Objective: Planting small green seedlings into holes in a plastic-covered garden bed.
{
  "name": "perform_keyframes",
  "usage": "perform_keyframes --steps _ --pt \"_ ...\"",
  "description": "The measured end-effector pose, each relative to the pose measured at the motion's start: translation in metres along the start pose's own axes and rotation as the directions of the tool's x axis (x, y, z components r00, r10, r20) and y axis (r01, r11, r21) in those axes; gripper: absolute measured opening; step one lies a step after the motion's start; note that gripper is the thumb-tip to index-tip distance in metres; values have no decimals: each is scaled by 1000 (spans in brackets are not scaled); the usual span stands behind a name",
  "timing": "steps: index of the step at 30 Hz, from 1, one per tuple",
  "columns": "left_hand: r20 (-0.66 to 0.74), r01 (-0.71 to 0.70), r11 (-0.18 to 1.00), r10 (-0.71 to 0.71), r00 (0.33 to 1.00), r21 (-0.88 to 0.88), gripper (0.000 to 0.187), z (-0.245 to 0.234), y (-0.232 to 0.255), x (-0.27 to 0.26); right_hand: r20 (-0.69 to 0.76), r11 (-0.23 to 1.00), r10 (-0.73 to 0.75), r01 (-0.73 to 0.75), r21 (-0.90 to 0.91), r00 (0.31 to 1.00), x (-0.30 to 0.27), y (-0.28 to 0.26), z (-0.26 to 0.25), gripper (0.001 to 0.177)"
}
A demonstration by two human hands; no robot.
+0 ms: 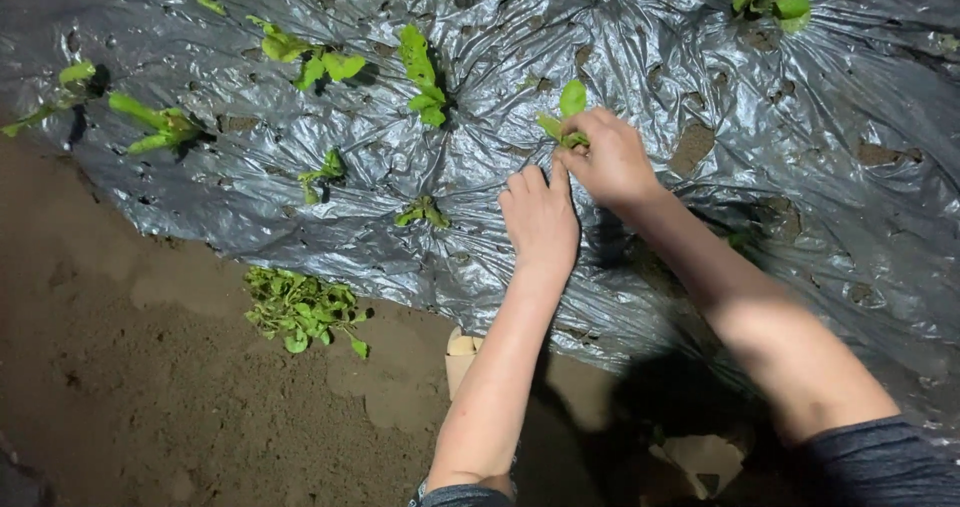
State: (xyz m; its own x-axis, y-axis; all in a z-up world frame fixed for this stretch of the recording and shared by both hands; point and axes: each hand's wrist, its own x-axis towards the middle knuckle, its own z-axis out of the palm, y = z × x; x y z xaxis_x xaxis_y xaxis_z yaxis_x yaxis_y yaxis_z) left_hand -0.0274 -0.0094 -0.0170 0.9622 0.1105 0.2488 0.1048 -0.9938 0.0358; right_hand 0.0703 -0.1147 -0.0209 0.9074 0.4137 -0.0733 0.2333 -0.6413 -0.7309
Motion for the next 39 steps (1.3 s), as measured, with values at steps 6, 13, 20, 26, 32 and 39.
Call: perform_keyframes --steps 6,13,20,26,32,39 --pt "23 -16 1000 16 1000 10 36 -3 -5 3 -1 994 69 -69 -81 998 4 2 11 20" --pt "59 -18 998 15 998 56 35 8 -3 6 60 965 76 -58 -255 995 5 7 20 17" --pt "82 23 998 -27 996 55 22 22 -2 13 -91 894 -141 87 -439 986 5 16 42 16" --pt "157 -11 995 -5 988 103 7 10 -6 14 -125 883 -183 107 -457 975 7 17 45 13" --pt "92 -17 997 10 996 71 17 11 -6 8 -65 959 -109 88 -269 992 3 24 29 14" --pt "242 19 996 -40 969 89 33 -1 -4 15 -264 972 -139 183 147 954 -8 21 -12 16"
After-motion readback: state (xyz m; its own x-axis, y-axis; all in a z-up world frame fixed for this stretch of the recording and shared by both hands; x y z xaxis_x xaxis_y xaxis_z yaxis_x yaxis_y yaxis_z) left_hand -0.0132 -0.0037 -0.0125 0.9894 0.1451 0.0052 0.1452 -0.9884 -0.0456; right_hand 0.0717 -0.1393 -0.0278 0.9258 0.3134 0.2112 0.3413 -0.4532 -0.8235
